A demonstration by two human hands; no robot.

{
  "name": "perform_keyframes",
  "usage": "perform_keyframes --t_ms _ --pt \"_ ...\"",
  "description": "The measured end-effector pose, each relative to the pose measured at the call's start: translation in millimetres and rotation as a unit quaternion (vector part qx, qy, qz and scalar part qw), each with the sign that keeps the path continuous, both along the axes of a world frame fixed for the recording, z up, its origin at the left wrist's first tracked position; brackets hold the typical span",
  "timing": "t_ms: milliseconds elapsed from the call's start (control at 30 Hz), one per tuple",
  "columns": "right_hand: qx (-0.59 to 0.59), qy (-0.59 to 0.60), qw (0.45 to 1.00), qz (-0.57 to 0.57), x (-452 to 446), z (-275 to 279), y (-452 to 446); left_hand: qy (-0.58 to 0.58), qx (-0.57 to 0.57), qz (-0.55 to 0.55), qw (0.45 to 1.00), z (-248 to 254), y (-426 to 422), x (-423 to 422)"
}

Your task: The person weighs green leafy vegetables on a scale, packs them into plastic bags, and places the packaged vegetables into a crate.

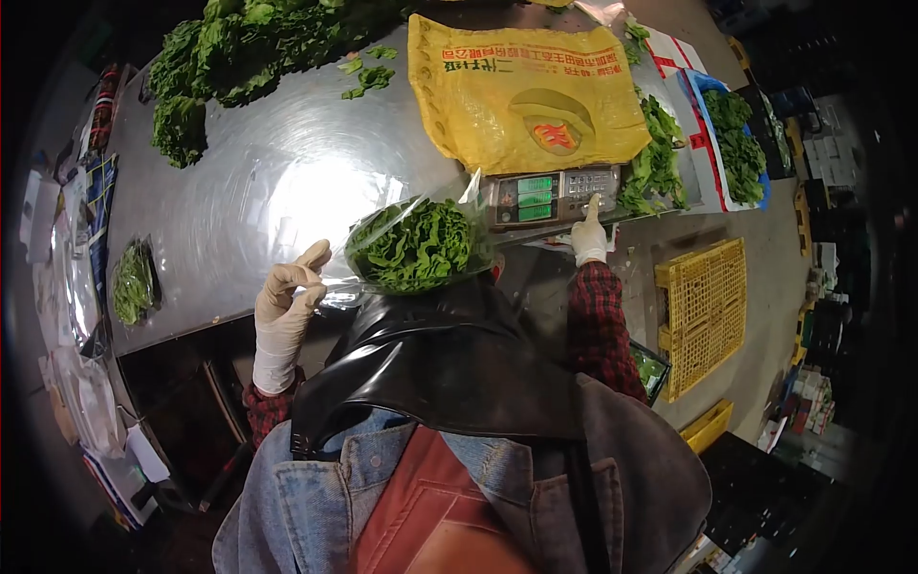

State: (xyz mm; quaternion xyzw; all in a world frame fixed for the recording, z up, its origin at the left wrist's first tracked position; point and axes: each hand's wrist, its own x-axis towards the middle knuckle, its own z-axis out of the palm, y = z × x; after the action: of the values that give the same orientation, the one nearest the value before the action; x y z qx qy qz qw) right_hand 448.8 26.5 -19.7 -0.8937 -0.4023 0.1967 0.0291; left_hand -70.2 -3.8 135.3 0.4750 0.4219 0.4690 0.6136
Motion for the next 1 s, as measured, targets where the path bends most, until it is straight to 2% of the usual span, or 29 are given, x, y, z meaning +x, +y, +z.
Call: perform_keyframes --t_ms 100,167,233,300,333,433,467,567,600,700,733,800,833,867,933,967,1000 --pt "0.014 -0.034 0.999 0.039 -16.3 50.8 5.2 -0.008 0.042 0.011 0.999 -4.1 4.3 3.9" --pt "0.195 0.107 0.961 0.164 -42.2 91.4 17.9 0.016 0.098 0.033 0.995 -4.0 3.9 9.7" --pt "0.278 0.341 0.853 0.280 -76.7 111.8 40.8 0.021 0.100 0.049 0.994 -4.9 1.0 13.5" --pt "0.177 0.430 0.816 0.342 -119.2 160.1 54.9 0.006 0.122 0.051 0.991 -9.1 8.8 17.3" --pt "0.178 0.433 0.814 0.345 -132.4 166.6 62.5 0.009 0.124 0.055 0.991 -12.8 12.1 15.6" --pt "0.253 0.424 0.667 0.558 -155.9 176.2 92.2 0.037 0.225 0.063 0.972 -27.5 19.1 13.6" --pt "0.251 0.426 0.665 0.560 -154.8 177.5 96.9 0.038 0.224 0.066 0.972 -31.8 21.4 13.9" --pt "0.088 0.626 0.598 0.493 -143.4 180.2 106.8 0.046 0.285 0.087 0.953 -40.4 28.9 16.8" --pt "0.085 0.626 0.595 0.497 -142.2 177.9 106.3 0.047 0.285 0.092 0.953 -39.8 32.1 19.9" --pt "0.224 0.664 0.598 0.388 -138.5 155.1 86.7 0.027 0.259 0.221 0.940 -36.1 38.2 36.1" --pt "0.220 0.665 0.597 0.390 -140.4 147.0 75.4 0.027 0.258 0.225 0.939 -36.6 36.6 38.5" --pt "0.266 0.595 0.738 0.176 -150.5 135.7 50.2 0.080 0.161 0.256 0.950 -38.2 33.6 42.7" --pt "0.264 0.596 0.738 0.174 -160.0 134.9 42.8 0.107 0.111 0.268 0.951 -38.8 32.4 45.4" --pt "0.269 0.570 0.770 0.098 -175.5 137.7 34.5 0.110 0.108 0.266 0.952 -36.8 34.0 49.2" --pt "0.273 0.505 0.817 -0.060 -194.7 140.8 23.1 0.261 -0.035 0.218 0.940 -27.5 44.4 58.5" --pt "0.272 0.505 0.817 -0.066 -192.5 132.0 21.1 0.333 -0.105 0.190 0.918 -25.8 46.9 61.1" --pt "0.207 0.468 0.858 -0.045 -189.0 114.4 19.0 0.336 -0.106 0.184 0.918 -37.8 44.2 58.6"
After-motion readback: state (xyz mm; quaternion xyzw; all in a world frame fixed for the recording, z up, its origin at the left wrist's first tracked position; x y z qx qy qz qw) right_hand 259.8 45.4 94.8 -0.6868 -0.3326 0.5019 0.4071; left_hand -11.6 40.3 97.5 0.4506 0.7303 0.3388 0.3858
